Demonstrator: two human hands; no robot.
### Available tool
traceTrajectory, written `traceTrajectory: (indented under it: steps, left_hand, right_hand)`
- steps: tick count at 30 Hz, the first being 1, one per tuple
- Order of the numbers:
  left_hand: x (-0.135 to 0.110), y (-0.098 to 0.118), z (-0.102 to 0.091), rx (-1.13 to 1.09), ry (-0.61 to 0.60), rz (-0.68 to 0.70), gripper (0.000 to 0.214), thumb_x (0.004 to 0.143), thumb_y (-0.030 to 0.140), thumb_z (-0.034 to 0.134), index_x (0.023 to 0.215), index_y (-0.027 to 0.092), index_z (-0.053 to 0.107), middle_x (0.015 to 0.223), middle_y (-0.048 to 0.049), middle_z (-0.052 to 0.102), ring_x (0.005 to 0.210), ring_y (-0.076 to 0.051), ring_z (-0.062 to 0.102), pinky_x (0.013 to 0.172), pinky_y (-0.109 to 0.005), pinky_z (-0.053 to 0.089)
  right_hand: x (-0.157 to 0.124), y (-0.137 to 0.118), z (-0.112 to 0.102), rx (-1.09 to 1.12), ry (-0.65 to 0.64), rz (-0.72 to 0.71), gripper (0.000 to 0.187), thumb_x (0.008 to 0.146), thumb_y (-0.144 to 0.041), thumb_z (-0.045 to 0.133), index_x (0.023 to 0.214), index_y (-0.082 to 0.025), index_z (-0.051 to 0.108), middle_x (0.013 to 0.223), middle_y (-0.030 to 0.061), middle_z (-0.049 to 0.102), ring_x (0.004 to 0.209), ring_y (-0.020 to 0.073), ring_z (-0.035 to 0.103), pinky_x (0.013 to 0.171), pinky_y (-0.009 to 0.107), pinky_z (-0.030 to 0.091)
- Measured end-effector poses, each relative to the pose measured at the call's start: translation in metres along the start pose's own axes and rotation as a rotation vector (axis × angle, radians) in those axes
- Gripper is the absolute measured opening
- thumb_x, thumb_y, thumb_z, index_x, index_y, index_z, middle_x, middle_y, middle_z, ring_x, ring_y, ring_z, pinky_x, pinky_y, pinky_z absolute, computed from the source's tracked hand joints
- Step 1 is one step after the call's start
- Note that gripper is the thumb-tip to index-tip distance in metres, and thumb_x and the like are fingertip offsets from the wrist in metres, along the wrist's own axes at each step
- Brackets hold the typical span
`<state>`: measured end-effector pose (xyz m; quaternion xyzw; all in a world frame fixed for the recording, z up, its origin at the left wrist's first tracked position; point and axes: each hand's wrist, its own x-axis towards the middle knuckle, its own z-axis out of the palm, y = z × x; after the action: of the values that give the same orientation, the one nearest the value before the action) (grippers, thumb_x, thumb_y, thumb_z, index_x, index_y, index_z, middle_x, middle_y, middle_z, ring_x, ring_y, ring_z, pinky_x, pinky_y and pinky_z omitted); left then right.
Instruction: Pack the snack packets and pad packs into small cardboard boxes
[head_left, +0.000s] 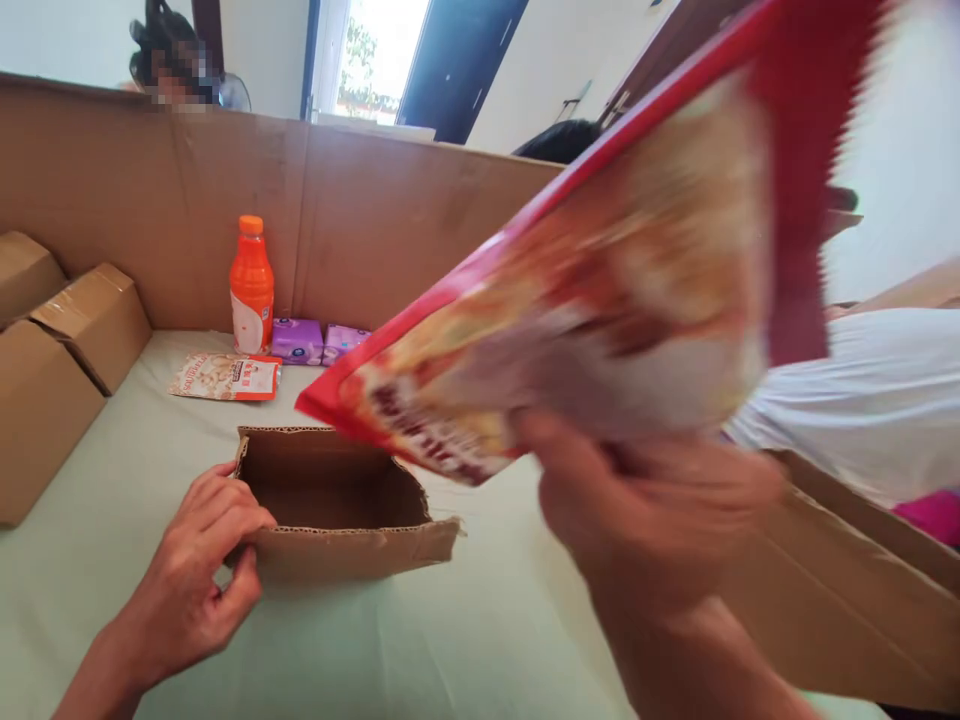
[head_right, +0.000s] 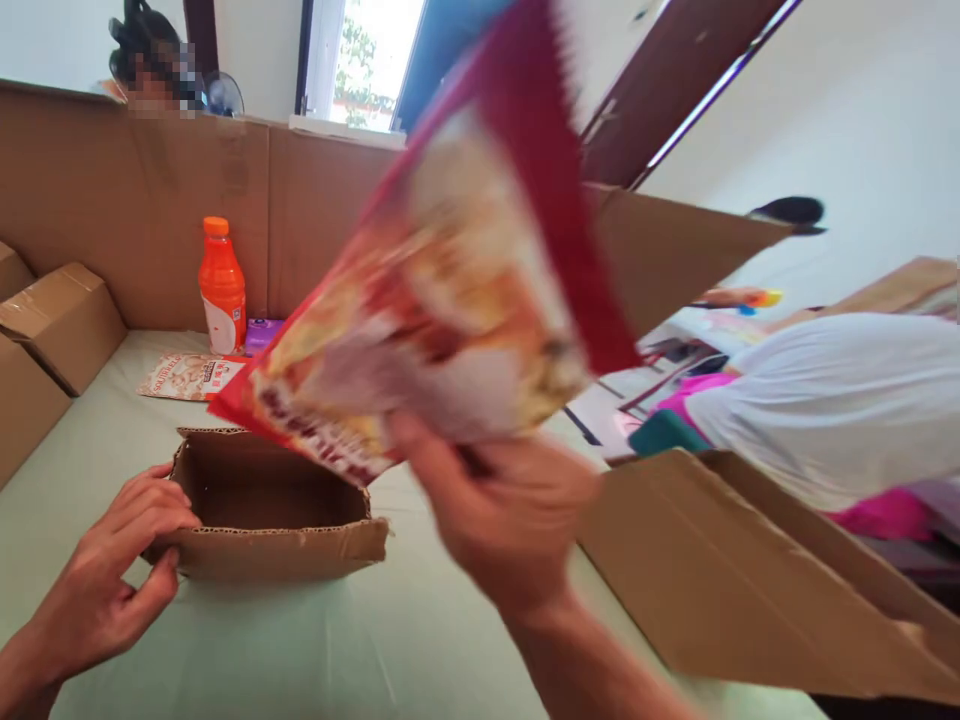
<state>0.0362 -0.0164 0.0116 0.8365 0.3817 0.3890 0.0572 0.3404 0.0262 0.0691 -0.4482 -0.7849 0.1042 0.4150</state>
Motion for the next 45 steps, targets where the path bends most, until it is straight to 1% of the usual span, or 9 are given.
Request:
traceTrajectory:
  steps: [4,7,13,21,28,31,37,42,45]
  left_hand:
    - [-0.003,0.000,-0.003,0.015,0.028,0.011,0.024,0.086,0.003,0.046,0.098,0.020,0.058,0.090,-0.0026,0.065,0.091,-0.017,0.063,0.107,-0.042,0.048]
    - [-0.008,-0.002,-0.004,0.030,0.061,0.006,0.023,0.086,0.004,0.047,0.098,0.020,0.059,0.092,-0.0037,0.067,0.096,-0.017,0.064,0.105,-0.041,0.049]
    - [-0.010,0.001,0.000,-0.037,0.050,0.023,0.025,0.085,0.002,0.049,0.096,0.021,0.060,0.093,-0.0014,0.066,0.101,-0.016,0.062,0.110,-0.039,0.046]
    - [-0.005,-0.004,0.003,-0.061,-0.009,0.036,0.026,0.086,0.000,0.049,0.099,0.021,0.059,0.095,-0.0014,0.063,0.105,-0.016,0.060,0.115,-0.041,0.041]
    - [-0.028,0.000,0.021,0.042,0.180,-0.052,0.038,0.088,0.000,0.057,0.118,0.023,0.063,0.161,-0.0103,0.028,0.150,-0.027,0.032,0.119,-0.043,0.039]
    - [-0.037,0.003,0.031,0.001,0.281,-0.123,0.043,0.088,0.003,0.061,0.125,0.025,0.062,0.162,-0.0078,0.028,0.148,-0.025,0.038,0.119,-0.040,0.041]
    - [-0.036,-0.006,0.032,0.034,0.139,-0.071,0.054,0.097,0.015,0.058,0.149,0.020,0.043,0.139,-0.0096,0.060,0.134,-0.018,0.056,0.116,-0.031,0.045]
    - [-0.034,-0.008,0.032,0.081,0.098,-0.149,0.060,0.102,0.019,0.050,0.158,0.021,0.029,0.133,-0.0082,0.065,0.121,-0.014,0.065,0.108,-0.026,0.051]
    - [-0.028,-0.004,0.035,0.145,0.170,-0.124,0.066,0.098,0.013,0.056,0.158,0.025,0.031,0.140,-0.0092,0.058,0.131,-0.017,0.058,0.110,-0.030,0.050]
  right_hand:
    - [-0.003,-0.016,0.033,-0.212,0.117,-0.367,0.039,0.099,-0.024,0.054,0.060,-0.024,0.062,0.047,-0.0012,0.051,0.046,0.0133,0.050,0.049,0.028,0.040]
    - [0.007,-0.016,0.033,-0.400,-0.245,-0.467,0.040,0.096,-0.013,0.045,0.059,-0.021,0.060,0.055,0.0007,0.059,0.049,0.0115,0.052,0.049,0.027,0.034]
    - [0.041,-0.034,0.029,-0.712,-1.087,-0.207,0.025,0.083,-0.002,0.057,0.074,-0.017,0.074,0.074,0.0060,0.075,0.059,0.0140,0.061,0.051,0.028,0.028]
    - [0.062,-0.032,0.091,-0.574,-1.354,-0.317,0.026,0.094,-0.007,0.056,0.107,-0.012,0.078,0.100,0.0135,0.079,0.083,0.0224,0.072,0.063,0.029,0.042]
    - [0.030,-0.003,0.018,-0.277,-0.716,-0.206,0.028,0.103,-0.021,0.048,0.110,-0.019,0.076,0.104,0.0078,0.078,0.090,0.0186,0.072,0.078,0.029,0.052]
    - [0.006,0.009,-0.001,-0.234,-0.453,-0.118,0.032,0.106,-0.028,0.044,0.111,-0.020,0.075,0.105,0.0082,0.078,0.094,0.0190,0.072,0.083,0.030,0.054]
    - [-0.010,0.027,0.007,-0.053,-0.641,-0.074,0.050,0.109,-0.046,0.031,0.121,-0.021,0.073,0.118,0.0084,0.076,0.107,0.0207,0.071,0.094,0.033,0.055]
    - [0.000,0.036,0.005,-0.031,-0.273,-0.108,0.049,0.103,-0.054,0.046,0.138,-0.021,0.061,0.145,0.0138,0.060,0.133,0.0268,0.057,0.109,0.044,0.048]
    - [-0.002,0.042,0.009,-0.055,-0.341,-0.220,0.064,0.098,-0.062,0.052,0.144,-0.018,0.054,0.145,0.0177,0.059,0.134,0.0301,0.055,0.111,0.050,0.045]
